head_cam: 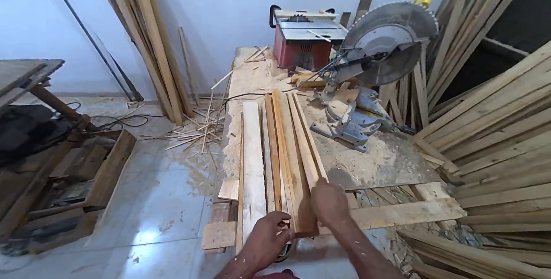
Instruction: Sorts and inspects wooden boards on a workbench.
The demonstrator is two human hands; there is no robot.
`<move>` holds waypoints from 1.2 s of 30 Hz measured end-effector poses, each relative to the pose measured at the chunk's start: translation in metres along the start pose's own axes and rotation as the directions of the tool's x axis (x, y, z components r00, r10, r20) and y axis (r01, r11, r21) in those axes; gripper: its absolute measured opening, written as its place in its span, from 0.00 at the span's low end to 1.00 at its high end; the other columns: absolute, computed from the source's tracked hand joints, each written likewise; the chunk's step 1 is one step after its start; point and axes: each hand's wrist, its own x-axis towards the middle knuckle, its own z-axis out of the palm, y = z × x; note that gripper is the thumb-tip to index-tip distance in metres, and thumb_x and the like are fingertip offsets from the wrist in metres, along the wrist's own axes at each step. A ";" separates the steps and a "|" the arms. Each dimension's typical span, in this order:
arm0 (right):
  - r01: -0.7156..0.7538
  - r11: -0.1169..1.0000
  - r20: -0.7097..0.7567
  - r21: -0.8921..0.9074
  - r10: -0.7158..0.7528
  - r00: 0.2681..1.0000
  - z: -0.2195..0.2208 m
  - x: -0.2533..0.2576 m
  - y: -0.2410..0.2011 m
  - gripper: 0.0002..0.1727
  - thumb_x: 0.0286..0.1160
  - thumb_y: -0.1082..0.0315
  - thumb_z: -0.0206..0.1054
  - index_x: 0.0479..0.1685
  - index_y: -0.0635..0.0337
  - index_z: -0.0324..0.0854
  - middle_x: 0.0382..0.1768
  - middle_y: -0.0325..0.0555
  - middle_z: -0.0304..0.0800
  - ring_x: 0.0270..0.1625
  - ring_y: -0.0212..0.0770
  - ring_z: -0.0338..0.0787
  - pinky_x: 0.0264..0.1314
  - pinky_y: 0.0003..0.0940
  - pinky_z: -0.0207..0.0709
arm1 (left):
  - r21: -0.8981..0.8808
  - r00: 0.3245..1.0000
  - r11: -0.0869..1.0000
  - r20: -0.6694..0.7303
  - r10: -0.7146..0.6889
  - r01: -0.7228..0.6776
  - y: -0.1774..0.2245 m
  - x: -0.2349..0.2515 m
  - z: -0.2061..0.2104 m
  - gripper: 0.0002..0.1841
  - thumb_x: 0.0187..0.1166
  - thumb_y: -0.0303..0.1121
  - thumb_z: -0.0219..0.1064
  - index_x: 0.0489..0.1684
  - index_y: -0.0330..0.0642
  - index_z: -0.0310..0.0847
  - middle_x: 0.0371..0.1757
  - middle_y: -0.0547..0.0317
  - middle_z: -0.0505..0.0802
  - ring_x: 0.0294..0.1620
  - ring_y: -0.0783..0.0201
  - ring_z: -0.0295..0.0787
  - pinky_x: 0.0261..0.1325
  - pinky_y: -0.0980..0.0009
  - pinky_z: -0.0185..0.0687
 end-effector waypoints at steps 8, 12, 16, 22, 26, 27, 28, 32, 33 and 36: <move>0.283 0.711 -0.228 0.643 -0.175 0.958 -0.029 -0.110 0.102 0.16 0.78 0.64 0.68 0.57 0.65 0.86 0.40 0.48 0.96 0.43 0.44 0.96 0.50 0.49 0.91 | -0.484 0.990 0.868 -0.131 0.057 -0.114 0.004 0.008 -0.032 0.28 0.78 0.46 0.71 0.73 0.38 0.78 0.68 0.54 0.90 0.65 0.59 0.91 0.68 0.58 0.89; 0.380 0.154 -0.291 0.912 -0.408 0.865 -0.017 -0.121 0.092 0.11 0.79 0.76 0.63 0.55 0.66 0.85 0.41 0.41 0.97 0.43 0.34 0.96 0.51 0.35 0.92 | -0.800 0.976 0.560 -0.183 0.114 -0.215 0.064 0.042 -0.055 0.39 0.85 0.54 0.59 0.88 0.34 0.54 0.72 0.44 0.86 0.68 0.50 0.89 0.68 0.50 0.87; 0.279 0.013 -0.226 0.960 -0.551 0.803 -0.027 -0.115 0.061 0.23 0.78 0.77 0.64 0.73 0.72 0.76 0.50 0.49 0.97 0.49 0.41 0.97 0.57 0.41 0.92 | -0.917 0.932 0.295 -0.326 -0.160 -0.270 0.112 0.071 -0.092 0.26 0.93 0.51 0.50 0.78 0.41 0.71 0.59 0.42 0.93 0.55 0.48 0.94 0.56 0.49 0.92; 0.347 -0.127 -0.326 0.929 -0.723 0.609 -0.088 -0.136 0.056 0.57 0.67 0.65 0.79 0.93 0.70 0.40 0.73 0.56 0.81 0.66 0.49 0.91 0.64 0.48 0.92 | -0.865 0.806 0.291 -0.492 -0.331 -0.409 0.146 0.077 -0.132 0.14 0.88 0.35 0.56 0.63 0.38 0.76 0.43 0.47 0.93 0.40 0.57 0.95 0.41 0.58 0.93; 0.561 -0.125 -0.503 0.818 -0.628 0.594 -0.105 -0.138 0.047 0.46 0.71 0.55 0.79 0.90 0.56 0.60 0.56 0.42 0.94 0.52 0.39 0.96 0.56 0.37 0.95 | -0.789 0.757 0.390 -0.593 -0.274 -0.476 0.171 0.068 -0.146 0.13 0.92 0.37 0.49 0.58 0.40 0.77 0.37 0.55 0.93 0.35 0.65 0.94 0.38 0.66 0.93; 0.600 -0.105 -0.521 0.793 -0.628 0.578 -0.107 -0.138 0.046 0.46 0.72 0.52 0.78 0.90 0.54 0.61 0.53 0.39 0.95 0.50 0.37 0.96 0.53 0.35 0.95 | -0.774 0.767 0.399 -0.602 -0.221 -0.492 0.169 0.068 -0.151 0.16 0.93 0.39 0.47 0.60 0.39 0.77 0.39 0.54 0.94 0.38 0.64 0.94 0.41 0.65 0.93; 0.623 -0.101 -0.534 0.776 -0.632 0.562 -0.108 -0.139 0.047 0.47 0.72 0.50 0.78 0.90 0.54 0.61 0.52 0.37 0.95 0.50 0.35 0.96 0.51 0.35 0.96 | -0.760 0.774 0.414 -0.608 -0.176 -0.502 0.167 0.068 -0.156 0.19 0.94 0.42 0.45 0.62 0.38 0.76 0.43 0.53 0.94 0.41 0.63 0.94 0.45 0.63 0.93; 0.669 -0.152 -0.588 0.728 -0.641 0.494 -0.109 -0.139 0.053 0.48 0.72 0.48 0.78 0.90 0.60 0.60 0.57 0.39 0.94 0.54 0.36 0.96 0.53 0.35 0.96 | -0.684 0.758 0.510 -0.646 -0.091 -0.522 0.164 0.066 -0.172 0.29 0.96 0.50 0.34 0.72 0.37 0.74 0.57 0.45 0.93 0.58 0.54 0.94 0.58 0.54 0.92; 0.667 -0.166 -0.595 0.726 -0.637 0.490 -0.111 -0.138 0.054 0.48 0.72 0.48 0.78 0.90 0.60 0.60 0.56 0.39 0.94 0.53 0.36 0.96 0.53 0.35 0.96 | -0.653 0.732 0.525 -0.676 -0.079 -0.546 0.162 0.069 -0.174 0.30 0.96 0.50 0.35 0.71 0.36 0.75 0.57 0.44 0.94 0.57 0.53 0.94 0.57 0.53 0.92; 0.635 -0.168 -0.577 0.754 -0.632 0.518 -0.118 -0.139 0.060 0.47 0.70 0.48 0.78 0.89 0.56 0.63 0.55 0.38 0.94 0.51 0.35 0.96 0.51 0.32 0.95 | -0.617 0.677 0.561 -0.724 -0.130 -0.552 0.161 0.074 -0.178 0.31 0.96 0.53 0.34 0.63 0.37 0.78 0.50 0.47 0.94 0.51 0.56 0.95 0.54 0.54 0.92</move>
